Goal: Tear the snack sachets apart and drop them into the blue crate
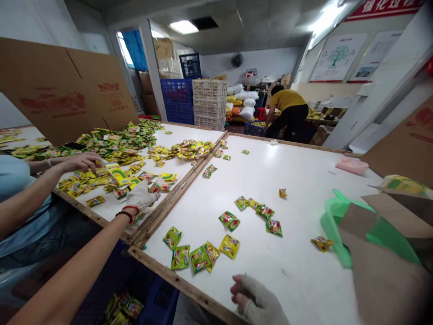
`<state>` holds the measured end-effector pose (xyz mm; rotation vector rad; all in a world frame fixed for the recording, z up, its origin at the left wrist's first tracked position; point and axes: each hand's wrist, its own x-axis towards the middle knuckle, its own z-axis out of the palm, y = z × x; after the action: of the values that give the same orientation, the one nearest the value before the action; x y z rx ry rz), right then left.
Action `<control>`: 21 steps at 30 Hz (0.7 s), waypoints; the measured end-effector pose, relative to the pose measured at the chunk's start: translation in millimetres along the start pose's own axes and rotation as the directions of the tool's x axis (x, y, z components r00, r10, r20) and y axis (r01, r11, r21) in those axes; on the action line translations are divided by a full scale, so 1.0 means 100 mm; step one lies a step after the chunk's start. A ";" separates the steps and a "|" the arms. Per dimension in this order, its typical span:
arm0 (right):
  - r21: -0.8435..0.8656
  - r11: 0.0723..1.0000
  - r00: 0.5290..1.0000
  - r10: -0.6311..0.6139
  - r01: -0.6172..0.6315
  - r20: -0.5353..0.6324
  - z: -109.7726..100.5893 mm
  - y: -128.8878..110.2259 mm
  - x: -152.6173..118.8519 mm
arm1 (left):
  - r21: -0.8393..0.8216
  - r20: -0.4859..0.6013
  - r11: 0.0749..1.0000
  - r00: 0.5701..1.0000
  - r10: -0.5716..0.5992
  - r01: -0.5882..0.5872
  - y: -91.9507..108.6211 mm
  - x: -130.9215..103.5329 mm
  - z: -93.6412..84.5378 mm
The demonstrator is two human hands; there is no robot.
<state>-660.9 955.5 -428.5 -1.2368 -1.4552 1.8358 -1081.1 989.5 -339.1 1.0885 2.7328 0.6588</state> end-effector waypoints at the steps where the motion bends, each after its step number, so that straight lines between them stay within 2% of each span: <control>1: 0.001 1.000 1.000 -0.013 0.013 -0.013 0.02 -0.06 0.00 | -0.087 0.024 0.994 0.997 0.068 -0.065 0.13 -0.12 0.08; 3: 0.015 0.997 0.996 -0.078 0.079 -0.047 0.07 -0.15 0.04 | -0.282 0.089 0.943 0.974 0.207 -0.175 0.43 -0.48 0.33; 4: 0.022 0.992 0.990 -0.122 0.123 -0.064 0.09 -0.18 0.07 | -0.536 0.168 0.822 0.930 0.327 -0.192 0.60 -0.73 0.49; 6: 0.014 0.976 0.972 -0.218 0.220 -0.087 0.12 -0.20 0.13 | -0.660 0.232 0.727 0.867 0.440 -0.192 0.92 -1.28 0.82; 7: -0.013 0.966 0.960 -0.259 0.259 -0.105 0.11 -0.20 0.15 | -0.751 0.241 0.644 0.847 0.473 -0.146 1.06 -1.57 0.97; 9: -0.120 0.949 0.933 -0.309 0.291 -0.185 0.04 -0.20 0.17 | -0.827 0.313 0.561 0.801 0.510 -0.034 1.29 -2.07 1.19; 11: -0.238 0.943 0.908 -0.297 0.231 -0.295 -0.08 -0.20 0.14 | -0.844 0.341 0.536 0.755 0.559 -0.016 1.43 -2.42 1.28; 12: -0.282 0.940 0.900 -0.282 0.190 -0.332 -0.15 -0.20 0.12 | -0.836 0.339 0.547 0.739 0.582 -0.047 1.46 -2.53 1.29; 13: -0.312 0.936 0.900 -0.271 0.163 -0.342 -0.22 -0.20 0.09 | -0.818 0.316 0.565 0.739 0.595 -0.105 1.47 -2.59 1.29; 15: -0.338 0.929 0.916 -0.261 0.152 -0.305 -0.33 -0.20 0.05 | -0.742 0.191 0.617 0.799 0.570 -0.263 1.45 -2.57 1.28; 17: -0.352 0.921 0.928 -0.267 0.166 -0.260 -0.39 -0.18 0.04 | -0.637 0.017 0.666 0.856 0.516 -0.389 1.42 -2.43 1.30; 18: -0.359 0.918 0.929 -0.269 0.168 -0.252 -0.41 -0.17 0.05 | -0.601 -0.026 0.678 0.858 0.513 -0.424 1.41 -2.34 1.33; 19: -0.365 0.915 0.929 -0.273 0.171 -0.250 -0.41 -0.17 0.07 | -0.583 -0.013 0.676 0.837 0.547 -0.450 1.40 -2.24 1.35; 20: -0.369 0.912 0.930 -0.279 0.179 -0.240 -0.42 -0.17 0.10 | -0.578 0.051 0.667 0.795 0.605 -0.470 1.40 -2.14 1.38; 21: -0.365 0.911 0.931 -0.285 0.190 -0.227 -0.41 -0.17 0.14 | -0.577 0.142 0.656 0.731 0.668 -0.487 1.41 -2.06 1.41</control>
<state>-634.2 992.1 -418.4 -1.3384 -1.7183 1.2284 -803.6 989.5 -411.8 1.7419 1.7099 1.0644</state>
